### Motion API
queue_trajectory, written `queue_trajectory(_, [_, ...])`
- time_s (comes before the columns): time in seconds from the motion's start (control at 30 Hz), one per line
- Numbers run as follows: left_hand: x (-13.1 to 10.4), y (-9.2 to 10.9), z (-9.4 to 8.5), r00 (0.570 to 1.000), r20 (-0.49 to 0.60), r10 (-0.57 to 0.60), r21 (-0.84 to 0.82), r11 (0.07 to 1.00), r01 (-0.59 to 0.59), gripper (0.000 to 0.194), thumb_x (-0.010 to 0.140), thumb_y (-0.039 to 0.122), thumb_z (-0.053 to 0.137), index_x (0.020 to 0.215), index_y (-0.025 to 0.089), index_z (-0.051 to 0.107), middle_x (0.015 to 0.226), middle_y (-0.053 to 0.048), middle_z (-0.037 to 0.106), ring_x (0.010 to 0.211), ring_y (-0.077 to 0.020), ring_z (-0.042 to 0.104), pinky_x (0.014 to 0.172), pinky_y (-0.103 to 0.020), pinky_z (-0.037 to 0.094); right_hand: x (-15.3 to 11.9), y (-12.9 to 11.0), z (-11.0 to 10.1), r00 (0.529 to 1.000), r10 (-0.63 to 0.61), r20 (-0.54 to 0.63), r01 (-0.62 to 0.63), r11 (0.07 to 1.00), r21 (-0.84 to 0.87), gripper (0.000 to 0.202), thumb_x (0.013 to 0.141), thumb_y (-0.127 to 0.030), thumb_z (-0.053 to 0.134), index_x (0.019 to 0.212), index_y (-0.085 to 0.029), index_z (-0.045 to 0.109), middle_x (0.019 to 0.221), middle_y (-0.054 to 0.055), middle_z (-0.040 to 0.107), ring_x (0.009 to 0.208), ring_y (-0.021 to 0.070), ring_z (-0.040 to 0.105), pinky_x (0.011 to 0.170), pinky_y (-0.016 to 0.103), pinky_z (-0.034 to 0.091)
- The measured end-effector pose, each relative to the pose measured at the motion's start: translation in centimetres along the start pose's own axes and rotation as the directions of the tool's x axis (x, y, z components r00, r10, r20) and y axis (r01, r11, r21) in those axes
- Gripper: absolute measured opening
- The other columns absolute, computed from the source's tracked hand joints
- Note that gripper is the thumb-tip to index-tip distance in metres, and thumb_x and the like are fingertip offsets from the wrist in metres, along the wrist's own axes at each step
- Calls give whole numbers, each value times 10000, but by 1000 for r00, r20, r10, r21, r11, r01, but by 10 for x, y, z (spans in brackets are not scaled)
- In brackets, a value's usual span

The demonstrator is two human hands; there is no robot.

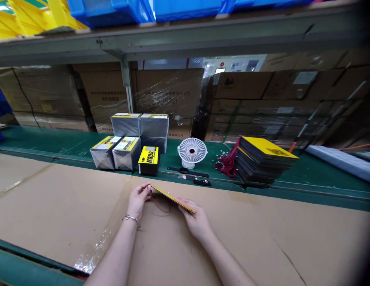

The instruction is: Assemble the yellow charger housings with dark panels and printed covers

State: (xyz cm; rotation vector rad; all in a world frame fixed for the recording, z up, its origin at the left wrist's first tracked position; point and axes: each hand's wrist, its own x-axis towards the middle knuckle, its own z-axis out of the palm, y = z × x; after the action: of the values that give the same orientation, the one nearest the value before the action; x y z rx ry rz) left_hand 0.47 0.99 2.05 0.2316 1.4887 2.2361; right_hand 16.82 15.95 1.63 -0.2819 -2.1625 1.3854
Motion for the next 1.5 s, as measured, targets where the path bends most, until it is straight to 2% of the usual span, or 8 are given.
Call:
queue_trajectory(0.23, [2, 3, -2, 997, -35, -66, -98, 993, 62, 331, 705, 424, 694, 833, 121, 657, 927, -94, 639, 826, -161, 598, 634, -227, 489, 2, -9, -2, 993, 113, -21, -111, 991, 73, 264, 772, -359, 591, 957, -215, 710, 1042, 80, 685, 1006, 259, 623, 944, 448, 451])
queue_trajectory(0.43, [2, 0, -3, 973, 75, -219, -243, 942, 230, 149, 789, 285, 617, 813, 138, 625, 830, -46, 605, 751, -141, 597, 673, -279, 513, 3, -8, -1, 988, 155, -23, -154, 987, 57, 241, 751, -331, 601, 928, -208, 711, 993, 71, 701, 960, 250, 640, 915, 424, 469])
queue_trajectory(0.63, [5, -13, -4, 979, 28, -204, -277, 939, 204, 81, 802, 156, 570, 880, 160, 591, 902, -50, 606, 753, -132, 602, 681, -283, 522, 0, -3, 4, 991, 135, 6, -135, 991, 25, 236, 747, -329, 604, 935, -220, 697, 1015, 65, 688, 955, 239, 632, 908, 408, 469])
queue_trajectory(1.07, [6, -14, -3, 972, 9, -237, -303, 925, 228, 101, 791, 124, 568, 887, 148, 587, 904, -56, 607, 736, -146, 604, 651, -291, 529, 0, -4, 2, 995, 97, 25, -95, 993, -71, 228, 783, -311, 565, 952, -212, 682, 1010, 63, 688, 937, 222, 641, 866, 370, 497])
queue_trajectory(1.17, [6, -11, -5, 962, 5, -272, -335, 906, 258, 102, 788, 136, 574, 888, 143, 594, 878, -58, 612, 721, -149, 604, 653, -303, 533, 1, -3, -5, 998, 62, 0, -62, 988, -142, 228, 783, -309, 573, 959, -210, 680, 1003, 66, 688, 932, 222, 640, 861, 375, 501])
queue_trajectory(1.27, [6, -8, -8, 955, -1, -297, -380, 883, 275, 27, 808, 158, 556, 813, 148, 581, 828, -47, 609, 699, -142, 600, 669, -312, 536, 3, -2, -21, 999, -8, -48, -5, 967, -253, 216, 783, -277, 574, 959, -213, 680, 1025, 68, 674, 1005, 224, 598, 934, 393, 451])
queue_trajectory(1.33, [6, -7, -9, 953, 0, -302, -407, 871, 276, 55, 825, 166, 537, 778, 155, 563, 813, -39, 604, 702, -137, 601, 685, -310, 536, 4, 0, -33, 997, -44, -69, 19, 943, -333, 218, 799, -233, 535, 959, -214, 682, 1020, 65, 674, 1024, 215, 579, 964, 392, 422])
queue_trajectory(1.5, [5, -7, -8, 952, 52, -302, -412, 861, 296, 43, 834, 162, 533, 856, 153, 568, 903, -57, 608, 824, -160, 614, 748, -309, 530, 4, 6, -47, 996, -40, -82, -6, 865, -502, 305, 807, -148, 445, 1012, -191, 667, 1046, 66, 667, 1010, 208, 576, 958, 379, 419])
